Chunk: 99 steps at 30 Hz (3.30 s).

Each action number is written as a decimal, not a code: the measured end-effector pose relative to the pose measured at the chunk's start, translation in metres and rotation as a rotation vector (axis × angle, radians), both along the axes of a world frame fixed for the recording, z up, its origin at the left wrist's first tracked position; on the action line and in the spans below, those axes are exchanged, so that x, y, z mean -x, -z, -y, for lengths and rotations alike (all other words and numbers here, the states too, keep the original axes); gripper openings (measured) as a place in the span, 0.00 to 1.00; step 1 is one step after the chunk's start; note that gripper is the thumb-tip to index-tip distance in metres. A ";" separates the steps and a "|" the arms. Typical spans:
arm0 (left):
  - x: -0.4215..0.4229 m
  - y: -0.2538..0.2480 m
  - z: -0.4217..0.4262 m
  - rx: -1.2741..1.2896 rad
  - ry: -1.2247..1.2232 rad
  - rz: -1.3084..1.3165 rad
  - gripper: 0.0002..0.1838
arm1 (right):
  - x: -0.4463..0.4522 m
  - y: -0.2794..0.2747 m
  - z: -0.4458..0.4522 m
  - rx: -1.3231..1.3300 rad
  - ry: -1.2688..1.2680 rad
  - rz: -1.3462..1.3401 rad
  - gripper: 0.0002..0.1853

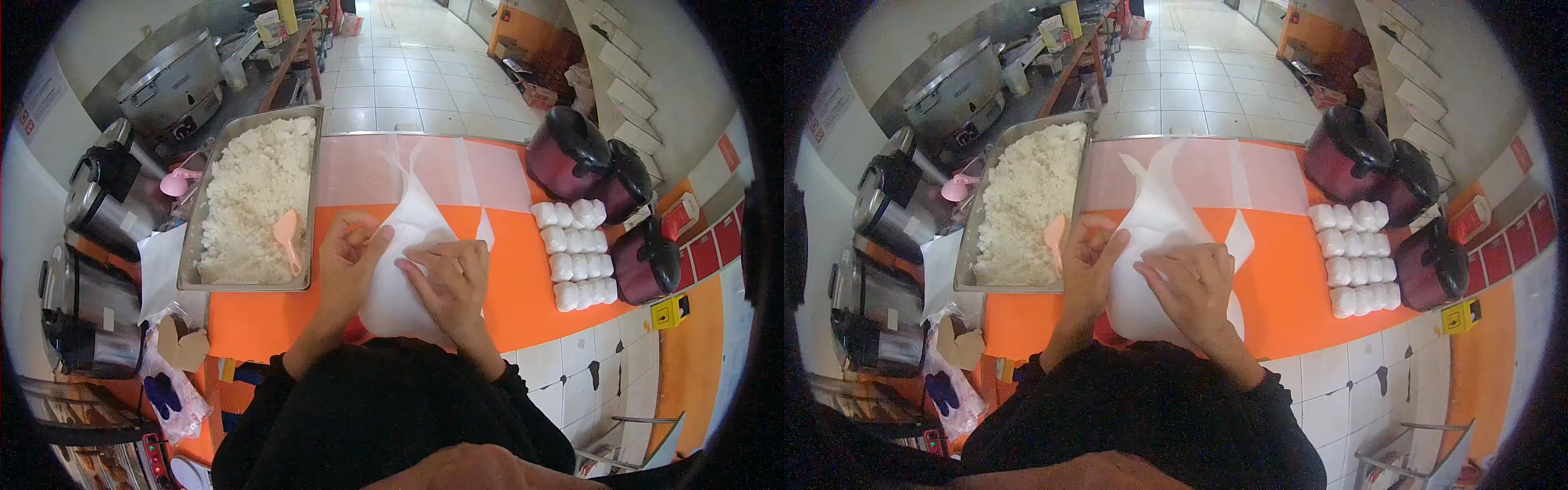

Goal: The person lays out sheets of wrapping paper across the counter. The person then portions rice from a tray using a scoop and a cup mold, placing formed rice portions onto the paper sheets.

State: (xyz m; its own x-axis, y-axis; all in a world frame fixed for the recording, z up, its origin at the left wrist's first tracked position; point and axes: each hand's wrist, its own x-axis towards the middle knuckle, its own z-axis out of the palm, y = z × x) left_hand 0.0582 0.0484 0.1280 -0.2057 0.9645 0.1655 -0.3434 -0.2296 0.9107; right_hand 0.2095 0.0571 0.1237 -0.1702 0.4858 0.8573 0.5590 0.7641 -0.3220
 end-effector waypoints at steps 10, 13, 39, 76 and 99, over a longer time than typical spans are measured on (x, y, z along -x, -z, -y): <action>0.001 -0.008 0.013 0.054 0.182 -0.049 0.14 | 0.000 -0.006 0.002 0.234 -0.158 -0.246 0.16; 0.000 -0.006 0.012 0.032 0.167 -0.048 0.13 | -0.001 -0.009 0.003 0.276 -0.189 -0.256 0.16; 0.045 0.022 -0.012 -0.030 -0.349 -0.311 0.12 | -0.115 0.122 -0.093 0.763 0.057 -1.091 0.05; 0.052 0.007 -0.013 0.002 -0.430 -0.262 0.10 | -0.246 0.192 -0.138 0.744 0.450 -0.868 0.23; 0.025 0.017 -0.034 0.025 -0.175 -0.377 0.11 | -0.200 0.192 -0.087 1.068 0.724 0.588 0.39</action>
State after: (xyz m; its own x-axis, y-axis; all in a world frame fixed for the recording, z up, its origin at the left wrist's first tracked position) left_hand 0.0334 0.0825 0.1107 -0.2966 0.9250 0.2374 0.0573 -0.2309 0.9713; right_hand 0.4093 0.1444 -0.0685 0.1941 0.9777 -0.0801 0.9688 -0.2039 -0.1407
